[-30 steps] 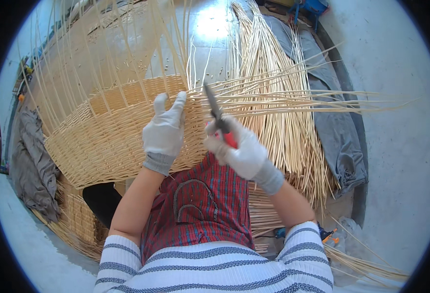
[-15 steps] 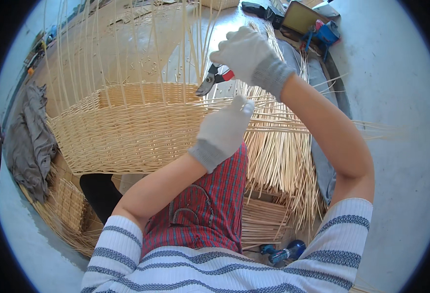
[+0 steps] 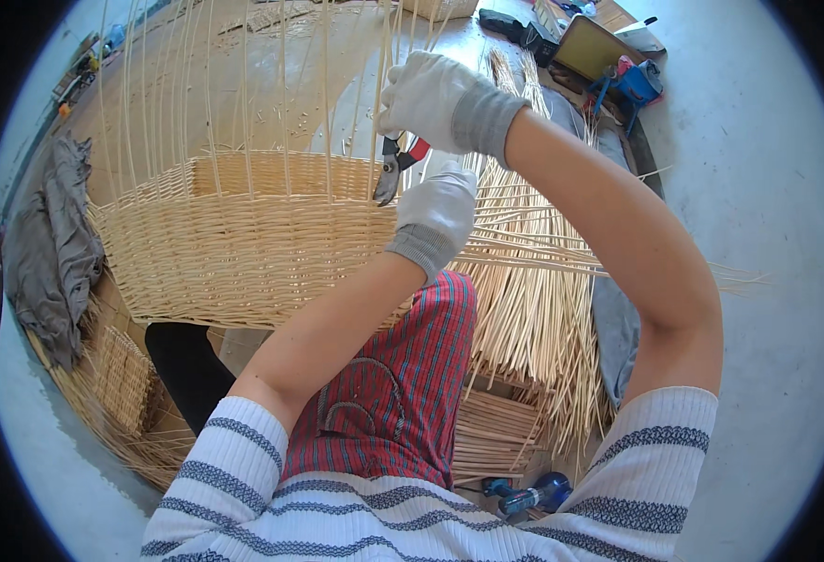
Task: Weaving a bamboo basket, measuring dimensions and cutting strips to size.
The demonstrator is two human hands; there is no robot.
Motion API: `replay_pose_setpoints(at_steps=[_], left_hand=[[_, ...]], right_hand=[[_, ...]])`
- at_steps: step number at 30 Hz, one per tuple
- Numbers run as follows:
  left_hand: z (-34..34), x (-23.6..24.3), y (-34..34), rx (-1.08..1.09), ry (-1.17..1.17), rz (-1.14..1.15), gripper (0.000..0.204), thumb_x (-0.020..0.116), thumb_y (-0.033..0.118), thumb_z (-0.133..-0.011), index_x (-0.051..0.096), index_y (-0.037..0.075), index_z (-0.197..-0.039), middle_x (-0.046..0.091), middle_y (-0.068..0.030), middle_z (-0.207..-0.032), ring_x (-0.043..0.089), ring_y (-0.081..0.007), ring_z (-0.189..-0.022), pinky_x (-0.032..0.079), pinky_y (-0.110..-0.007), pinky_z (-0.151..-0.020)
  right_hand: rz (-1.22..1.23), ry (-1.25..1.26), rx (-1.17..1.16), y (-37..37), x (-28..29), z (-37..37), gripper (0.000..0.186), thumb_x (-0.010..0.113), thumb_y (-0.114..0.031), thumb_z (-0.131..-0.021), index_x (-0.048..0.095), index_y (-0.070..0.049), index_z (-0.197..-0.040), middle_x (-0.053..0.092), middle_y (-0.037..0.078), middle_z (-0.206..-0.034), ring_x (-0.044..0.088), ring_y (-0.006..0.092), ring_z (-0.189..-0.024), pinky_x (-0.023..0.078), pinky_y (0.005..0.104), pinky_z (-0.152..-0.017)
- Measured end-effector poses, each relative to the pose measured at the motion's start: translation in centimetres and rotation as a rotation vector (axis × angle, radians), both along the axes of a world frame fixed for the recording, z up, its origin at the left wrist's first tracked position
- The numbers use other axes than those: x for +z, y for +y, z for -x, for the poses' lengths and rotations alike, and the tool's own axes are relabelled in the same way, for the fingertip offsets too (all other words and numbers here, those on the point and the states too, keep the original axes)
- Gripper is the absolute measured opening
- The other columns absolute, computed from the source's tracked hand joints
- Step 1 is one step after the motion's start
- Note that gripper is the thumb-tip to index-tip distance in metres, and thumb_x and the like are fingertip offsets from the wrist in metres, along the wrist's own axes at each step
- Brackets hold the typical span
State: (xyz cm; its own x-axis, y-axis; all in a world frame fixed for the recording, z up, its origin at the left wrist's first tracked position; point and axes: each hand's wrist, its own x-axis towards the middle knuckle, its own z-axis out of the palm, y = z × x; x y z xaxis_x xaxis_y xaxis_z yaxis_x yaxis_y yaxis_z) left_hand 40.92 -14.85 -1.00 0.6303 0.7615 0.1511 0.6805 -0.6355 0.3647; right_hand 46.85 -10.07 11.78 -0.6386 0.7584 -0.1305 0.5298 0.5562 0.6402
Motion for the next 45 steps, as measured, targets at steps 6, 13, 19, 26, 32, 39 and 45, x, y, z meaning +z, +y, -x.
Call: replay_pose_setpoints(at_steps=[6,13,19,26,32,39,45], left_hand=[[0.3,-0.6,-0.6,0.141,-0.275,0.102,0.021,0.050,0.015,-0.094,0.057,0.005,-0.111,0.069,-0.0154,-0.092,0.072,-0.0275,-0.084,0.057,-0.043,-0.066],[1.0,-0.5,-0.5,0.003,-0.147,-0.103,0.020,0.047,0.013,-0.094,0.056,0.005,-0.110,0.067,-0.0155,-0.088,0.070,-0.0311,-0.079,0.057,-0.043,-0.065],[0.9,-0.4,-0.6,0.023,-0.193,-0.052,0.027,0.048,0.010,-0.091,0.056,0.009,-0.117,0.067,-0.0139,-0.102,0.069,-0.0297,-0.090,0.056,-0.044,-0.075],[0.4,-0.3,-0.5,-0.032,-0.020,-0.091,0.026,0.049,0.012,-0.091,0.067,0.015,-0.109,0.069,-0.0085,-0.103,0.069,-0.0255,-0.097,0.056,-0.040,-0.078],[0.1,-0.3,0.5,-0.052,0.075,-0.139,0.020,0.055,0.016,-0.088,0.071,0.008,-0.096,0.071,-0.0120,-0.089,0.071,-0.0274,-0.082,0.056,-0.042,-0.067],[1.1,-0.7,-1.6,-0.086,-0.025,-0.318,0.014,0.056,0.009,-0.085,0.070,0.011,-0.089,0.069,-0.0059,-0.073,0.071,-0.0270,-0.068,0.057,-0.039,-0.060],[12.3,0.2,-3.5,-0.140,-0.299,-0.424,0.023,0.056,0.010,-0.085,0.059,0.009,-0.108,0.063,-0.0098,-0.104,0.068,-0.0287,-0.084,0.057,-0.037,-0.069]], right_hand=[[-0.059,-0.068,-0.058,-0.3,0.2,-0.2,0.038,0.075,-0.014,-0.074,0.070,-0.026,-0.110,0.065,-0.005,-0.103,0.060,0.0156,-0.106,0.049,0.0309,-0.092],[-0.153,-0.075,-0.104,-1.1,-0.6,1.0,0.027,0.074,-0.022,-0.075,0.070,-0.024,-0.101,0.064,-0.003,-0.094,0.061,0.0163,-0.097,0.051,0.0321,-0.083],[-0.082,-0.113,-0.148,-3.1,0.4,0.5,0.023,0.077,-0.017,-0.074,0.072,-0.020,-0.096,0.068,0.000,-0.088,0.065,0.0175,-0.096,0.053,0.0321,-0.085],[-0.139,-0.051,-0.045,-2.7,-1.7,0.2,0.019,0.068,-0.016,-0.078,0.067,-0.018,-0.097,0.064,-0.001,-0.089,0.062,0.0169,-0.094,0.047,0.0294,-0.090],[-0.205,0.047,-0.074,-3.8,-2.8,-1.0,0.014,0.066,-0.019,-0.081,0.065,-0.017,-0.095,0.063,0.001,-0.087,0.062,0.0167,-0.091,0.048,0.0321,-0.086],[-0.235,0.363,-0.102,-8.2,-3.0,-5.2,0.019,0.070,-0.024,-0.078,0.063,-0.015,-0.094,0.061,0.004,-0.076,0.063,0.0213,-0.077,0.047,0.0360,-0.071],[-0.269,1.779,-0.325,-23.9,-15.7,-1.6,0.017,0.071,-0.009,-0.082,0.058,-0.007,-0.094,0.059,0.007,-0.076,0.056,0.0191,-0.068,0.046,0.0328,-0.064]])
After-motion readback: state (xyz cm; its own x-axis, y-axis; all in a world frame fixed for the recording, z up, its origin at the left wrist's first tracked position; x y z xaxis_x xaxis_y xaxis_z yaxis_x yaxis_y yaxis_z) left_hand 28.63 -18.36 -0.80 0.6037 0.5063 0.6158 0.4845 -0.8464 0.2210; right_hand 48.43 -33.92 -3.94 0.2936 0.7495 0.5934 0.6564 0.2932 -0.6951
